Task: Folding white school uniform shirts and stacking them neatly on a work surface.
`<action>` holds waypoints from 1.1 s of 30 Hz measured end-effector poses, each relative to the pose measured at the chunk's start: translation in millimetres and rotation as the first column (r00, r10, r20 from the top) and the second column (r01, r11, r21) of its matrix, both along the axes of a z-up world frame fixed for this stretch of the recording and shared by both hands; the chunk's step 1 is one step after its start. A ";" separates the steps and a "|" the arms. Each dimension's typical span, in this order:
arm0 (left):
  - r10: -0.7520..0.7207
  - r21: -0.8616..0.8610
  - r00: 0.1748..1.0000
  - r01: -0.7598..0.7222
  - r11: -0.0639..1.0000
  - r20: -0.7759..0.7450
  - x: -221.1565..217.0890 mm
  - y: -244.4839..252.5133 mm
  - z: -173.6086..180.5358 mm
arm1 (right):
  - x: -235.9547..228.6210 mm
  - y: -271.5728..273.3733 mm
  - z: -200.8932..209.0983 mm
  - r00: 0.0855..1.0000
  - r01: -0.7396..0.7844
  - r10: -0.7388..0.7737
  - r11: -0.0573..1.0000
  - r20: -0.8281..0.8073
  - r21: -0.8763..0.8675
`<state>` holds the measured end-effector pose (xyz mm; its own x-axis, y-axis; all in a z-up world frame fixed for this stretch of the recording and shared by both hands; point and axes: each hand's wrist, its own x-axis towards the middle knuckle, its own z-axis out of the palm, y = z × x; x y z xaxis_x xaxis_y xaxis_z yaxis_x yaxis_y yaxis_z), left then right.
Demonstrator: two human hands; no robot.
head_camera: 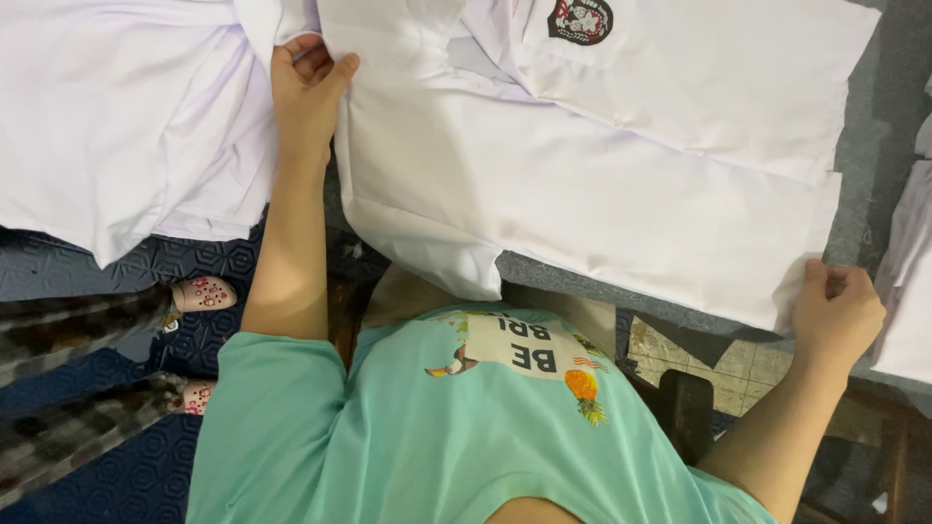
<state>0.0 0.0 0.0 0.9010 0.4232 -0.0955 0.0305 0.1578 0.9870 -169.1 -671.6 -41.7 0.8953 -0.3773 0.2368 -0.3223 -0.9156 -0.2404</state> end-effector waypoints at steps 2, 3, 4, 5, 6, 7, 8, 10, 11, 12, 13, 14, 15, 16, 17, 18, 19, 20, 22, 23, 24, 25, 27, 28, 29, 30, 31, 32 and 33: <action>-0.012 0.010 1.000 0.012 1.000 0.026 7.5 4.4 -5.0 | -0.5 -1.9 -2.1 1.000 -0.001 0.001 1.000 0.009 -0.007; -0.013 0.156 1.000 0.010 0.988 0.019 12.2 8.6 -9.2 | -0.4 -3.3 -3.6 1.000 0.000 0.000 1.000 0.003 -0.024; -0.013 0.299 1.000 0.009 0.954 0.011 16.8 12.8 -13.4 | -0.4 -4.7 -5.2 1.000 0.001 -0.001 0.999 -0.003 -0.041; -0.013 0.299 1.000 0.009 0.954 0.012 20.1 15.8 -17.2 | -1.3 -6.1 -6.6 1.000 0.001 -0.001 0.999 -0.002 -0.041; -0.034 0.298 0.999 0.026 0.954 0.021 23.4 18.7 -20.9 | -2.3 -7.6 -7.9 1.000 -0.012 0.012 0.999 0.011 -0.043; -0.056 0.298 0.998 0.045 0.953 0.030 26.9 21.7 -24.4 | -3.3 -8.9 -9.5 0.999 -0.024 0.025 0.999 0.024 -0.046; -0.056 0.299 0.998 0.044 0.953 0.031 24.2 20.2 -17.1 | -2.5 -6.2 -7.3 0.999 -0.024 0.025 0.999 0.025 -0.045; -0.023 0.248 0.999 0.035 0.968 -0.048 18.1 16.6 -3.5 | -1.6 -1.4 -2.5 1.000 -0.002 0.002 1.000 0.014 0.004; -0.023 0.248 0.999 0.034 0.968 -0.049 21.2 19.3 -9.8 | -1.3 -4.3 -4.6 1.000 -0.003 0.003 1.000 0.013 0.003; -0.030 0.246 0.999 0.035 0.969 -0.027 24.1 22.1 -16.2 | -1.0 -7.1 -6.7 1.000 0.014 -0.014 1.000 -0.002 -0.003; -0.036 0.243 0.999 0.036 0.969 -0.004 26.9 24.8 -22.6 | -0.3 -10.1 -8.3 0.999 0.029 -0.029 1.000 -0.017 -0.011; -0.034 0.241 0.999 0.034 0.970 -0.005 26.3 24.6 -23.0 | -0.5 -9.8 -8.6 0.999 0.027 -0.027 1.000 -0.018 -0.012; -0.033 0.318 0.999 0.032 0.948 -0.002 26.4 24.3 -23.3 | -0.4 -9.4 -9.0 1.000 0.017 -0.018 0.999 -0.014 -0.042; -0.032 0.393 0.999 0.029 0.919 0.000 26.4 23.9 -23.5 | -0.3 -9.2 -9.3 1.000 0.008 -0.008 0.997 -0.009 -0.071; -0.032 0.392 0.999 0.029 0.919 0.000 21.5 24.8 -19.8 | -0.6 -5.4 -5.9 1.000 0.008 -0.008 0.997 -0.009 -0.071; -0.046 0.408 0.997 0.068 0.910 -0.065 16.5 25.6 -16.0 | -0.8 -1.6 -2.5 0.999 0.026 -0.027 0.998 -0.025 -0.049; -0.058 0.422 0.990 0.108 0.900 -0.131 11.5 27.0 -12.1 | -0.6 2.5 0.5 0.998 0.044 -0.045 0.999 -0.041 -0.027; -0.057 0.422 0.990 0.107 0.900 -0.131 1.9 22.9 0.6 | -1.8 3.8 3.4 0.998 0.043 -0.044 0.999 -0.041 -0.026; -0.134 0.453 0.929 0.289 0.843 -0.345 -18.4 16.5 26.5 | -1.7 7.6 8.5 0.998 0.034 -0.033 0.999 -0.047 0.010; -0.130 0.453 0.929 0.286 0.844 -0.345 -24.3 15.2 27.1 | -0.9 7.0 8.1 0.998 0.029 -0.029 1.000 -0.048 0.011; -0.116 0.480 0.923 0.295 0.826 -0.368 -30.2 13.8 27.5 | -0.2 6.3 7.5 0.999 0.020 -0.020 1.000 -0.041 -0.007; -0.103 0.507 0.915 0.307 0.806 -0.390 -35.9 11.5 27.8 | -1.0 5.1 7.1 0.999 0.014 -0.014 1.000 -0.034 -0.025; -0.144 0.514 0.950 0.272 0.813 -0.276 -46.0 10.5 23.0 | -1.1 7.3 8.1 1.000 0.000 0.000 1.000 -0.020 -0.018; -0.183 0.518 0.970 0.239 0.821 -0.157 -50.7 9.8 20.7 | -1.7 8.3 8.6 1.000 -0.013 0.013 1.000 -0.004 -0.012; -0.185 0.518 0.970 0.242 0.821 -0.159 -51.7 11.4 17.8 | -1.0 6.5 9.0 1.000 -0.011 0.011 1.000 -0.006 -0.012; -0.209 0.543 0.969 0.245 0.803 -0.129 -52.9 12.8 14.8 | -0.4 4.6 9.5 1.000 -0.016 0.016 1.000 -0.007 -0.015; -0.233 0.568 0.967 0.247 0.785 -0.098 -53.4 14.1 12.0 | 0.4 2.6 10.1 1.000 -0.021 0.021 1.000 -0.007 -0.019; -0.236 0.568 0.967 0.249 0.784 -0.098 -53.3 14.4 11.0 | 1.8 -3.6 7.4 1.000 -0.019 0.018 1.000 -0.007 -0.019; -0.248 0.612 0.968 0.222 0.759 -0.044 -53.1 14.8 10.4 | 3.2 -9.8 4.5 0.998 -0.054 0.055 0.998 0.029 -0.030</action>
